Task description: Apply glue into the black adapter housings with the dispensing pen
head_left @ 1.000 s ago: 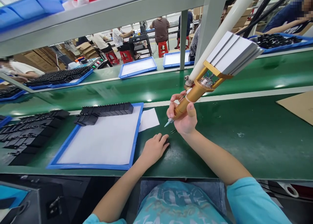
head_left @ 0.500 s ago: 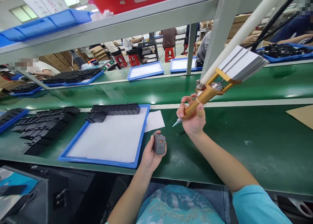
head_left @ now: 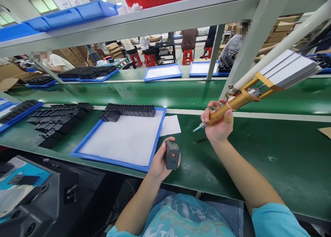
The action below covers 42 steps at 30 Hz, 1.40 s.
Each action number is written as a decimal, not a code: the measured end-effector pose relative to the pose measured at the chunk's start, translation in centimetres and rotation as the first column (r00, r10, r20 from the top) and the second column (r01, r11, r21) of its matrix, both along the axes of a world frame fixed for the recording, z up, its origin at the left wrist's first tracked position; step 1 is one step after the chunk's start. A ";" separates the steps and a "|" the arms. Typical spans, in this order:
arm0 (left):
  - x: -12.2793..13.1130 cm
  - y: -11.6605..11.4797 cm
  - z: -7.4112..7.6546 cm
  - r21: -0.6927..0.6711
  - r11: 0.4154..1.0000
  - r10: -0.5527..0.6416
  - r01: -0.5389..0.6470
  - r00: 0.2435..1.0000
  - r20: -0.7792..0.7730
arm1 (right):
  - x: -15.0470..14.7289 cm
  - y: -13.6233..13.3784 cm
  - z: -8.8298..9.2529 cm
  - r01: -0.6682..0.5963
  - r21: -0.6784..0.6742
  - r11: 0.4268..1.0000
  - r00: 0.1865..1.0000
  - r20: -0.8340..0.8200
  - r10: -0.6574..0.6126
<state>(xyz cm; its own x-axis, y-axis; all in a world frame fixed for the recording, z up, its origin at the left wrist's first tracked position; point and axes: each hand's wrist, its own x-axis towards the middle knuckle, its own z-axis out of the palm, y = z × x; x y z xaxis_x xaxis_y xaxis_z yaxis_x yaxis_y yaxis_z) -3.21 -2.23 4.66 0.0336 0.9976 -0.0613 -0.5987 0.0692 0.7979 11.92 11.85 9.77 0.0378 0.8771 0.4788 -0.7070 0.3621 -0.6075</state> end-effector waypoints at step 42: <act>-32.5 10.0 -4.1 0.519 0.675 -0.006 -0.524 -0.708 -0.706 | 10.1 3.2 -6.1 0.634 -0.163 0.756 0.769 0.245 -0.591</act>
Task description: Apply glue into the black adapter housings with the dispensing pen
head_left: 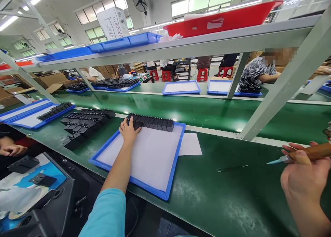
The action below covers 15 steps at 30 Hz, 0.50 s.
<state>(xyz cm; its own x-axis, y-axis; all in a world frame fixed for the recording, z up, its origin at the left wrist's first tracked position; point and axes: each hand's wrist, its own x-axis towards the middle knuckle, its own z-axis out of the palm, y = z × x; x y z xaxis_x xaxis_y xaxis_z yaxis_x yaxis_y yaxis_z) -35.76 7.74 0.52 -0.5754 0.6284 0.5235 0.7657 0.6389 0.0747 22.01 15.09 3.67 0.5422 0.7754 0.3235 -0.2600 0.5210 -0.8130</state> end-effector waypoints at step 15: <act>0.8 0.4 0.0 0.151 0.985 -0.078 0.079 0.997 -0.015 | 1.7 1.9 -2.3 0.166 -0.015 0.986 0.905 0.399 -0.146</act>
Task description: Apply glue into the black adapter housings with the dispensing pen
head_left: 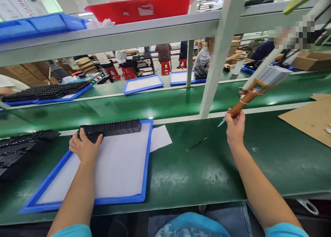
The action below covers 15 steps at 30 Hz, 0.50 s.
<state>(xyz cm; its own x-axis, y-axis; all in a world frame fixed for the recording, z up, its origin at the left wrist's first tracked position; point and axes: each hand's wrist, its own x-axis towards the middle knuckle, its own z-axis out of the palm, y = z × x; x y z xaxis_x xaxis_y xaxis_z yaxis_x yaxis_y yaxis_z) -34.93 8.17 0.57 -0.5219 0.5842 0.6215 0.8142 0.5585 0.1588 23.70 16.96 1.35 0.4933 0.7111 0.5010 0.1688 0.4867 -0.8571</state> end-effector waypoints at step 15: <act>14.5 -0.8 3.8 -0.237 0.541 -0.831 0.807 0.556 -0.007 | -5.3 -4.3 2.0 0.138 0.235 0.962 0.902 0.373 -0.220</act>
